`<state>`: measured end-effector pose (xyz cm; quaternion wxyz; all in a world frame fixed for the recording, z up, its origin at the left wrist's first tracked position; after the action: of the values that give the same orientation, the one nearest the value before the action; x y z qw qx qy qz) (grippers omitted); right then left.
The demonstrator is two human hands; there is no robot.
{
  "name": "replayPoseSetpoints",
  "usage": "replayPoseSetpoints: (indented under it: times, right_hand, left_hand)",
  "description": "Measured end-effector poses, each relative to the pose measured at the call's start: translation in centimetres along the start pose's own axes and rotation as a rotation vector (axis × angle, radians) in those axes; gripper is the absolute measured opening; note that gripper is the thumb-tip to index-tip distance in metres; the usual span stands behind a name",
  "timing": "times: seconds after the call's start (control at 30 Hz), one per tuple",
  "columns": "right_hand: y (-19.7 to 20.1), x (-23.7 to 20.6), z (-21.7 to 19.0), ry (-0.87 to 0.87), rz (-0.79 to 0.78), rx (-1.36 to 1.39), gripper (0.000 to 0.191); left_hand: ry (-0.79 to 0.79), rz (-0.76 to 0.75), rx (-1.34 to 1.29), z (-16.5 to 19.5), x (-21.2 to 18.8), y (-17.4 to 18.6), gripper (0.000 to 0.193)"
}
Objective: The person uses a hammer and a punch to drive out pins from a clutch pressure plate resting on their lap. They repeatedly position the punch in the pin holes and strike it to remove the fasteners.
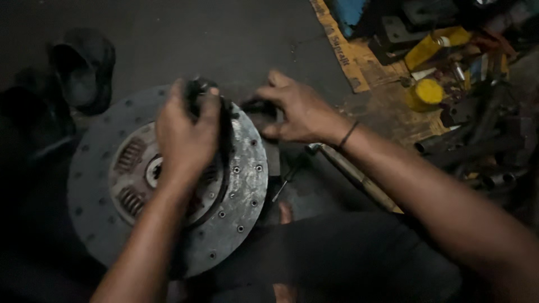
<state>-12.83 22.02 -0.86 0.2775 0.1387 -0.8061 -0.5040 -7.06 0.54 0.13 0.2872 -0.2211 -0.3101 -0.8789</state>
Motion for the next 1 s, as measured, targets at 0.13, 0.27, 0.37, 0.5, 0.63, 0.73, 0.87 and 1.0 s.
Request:
replayPoseSetpoints:
  times: [0.13,0.27,0.37,0.5,0.63,0.73,0.87,1.0]
  right_hand:
    - [-1.6,0.4,0.6,0.101,0.017,0.077,0.069]
    - [-2.9,0.2,1.2,0.038,-0.071,0.363,0.069]
    - [-3.5,0.3,1.1,-0.057,-0.093,0.483,0.066]
    - [-3.8,0.3,1.0,-0.196,-0.108,0.479,0.059]
    - [-3.4,0.1,1.2,-0.224,-0.126,0.54,0.059]
    - [-3.2,0.1,1.4,-0.202,-0.124,0.556,0.056]
    - [-3.4,0.2,1.6,-0.199,-0.115,0.642,0.051]
    - [-3.6,0.2,1.6,-0.237,-0.124,0.633,0.051]
  left_hand:
    - [0.14,-0.12,-0.025,0.5,0.1,0.5,0.043]
    - [-0.146,-0.016,-0.1,1.5,0.5,1.1,0.042]
    - [0.03,-0.074,-0.176,1.1,0.4,1.0,0.037]
    - [0.188,-0.083,-0.201,1.1,0.4,1.1,0.031]
    - [0.221,-0.048,-0.187,1.1,0.5,1.1,0.024]
    - [0.101,0.01,-0.22,1.2,0.5,1.1,0.022]
    - [0.197,-0.027,-0.139,0.6,0.2,0.8,0.029]
    - [0.117,0.004,-0.075,0.7,0.2,0.8,0.061]
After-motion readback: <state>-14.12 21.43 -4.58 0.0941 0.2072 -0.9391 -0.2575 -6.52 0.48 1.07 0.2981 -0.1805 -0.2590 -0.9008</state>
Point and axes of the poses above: each hand's wrist, its own x-axis towards the middle knuckle, its own y-axis out of the back of the hand, z = x × y, the point moved 3 cm from there along x, towards the middle knuckle, and after that the axes turned 13 degrees about z, right-handed, at the moved point
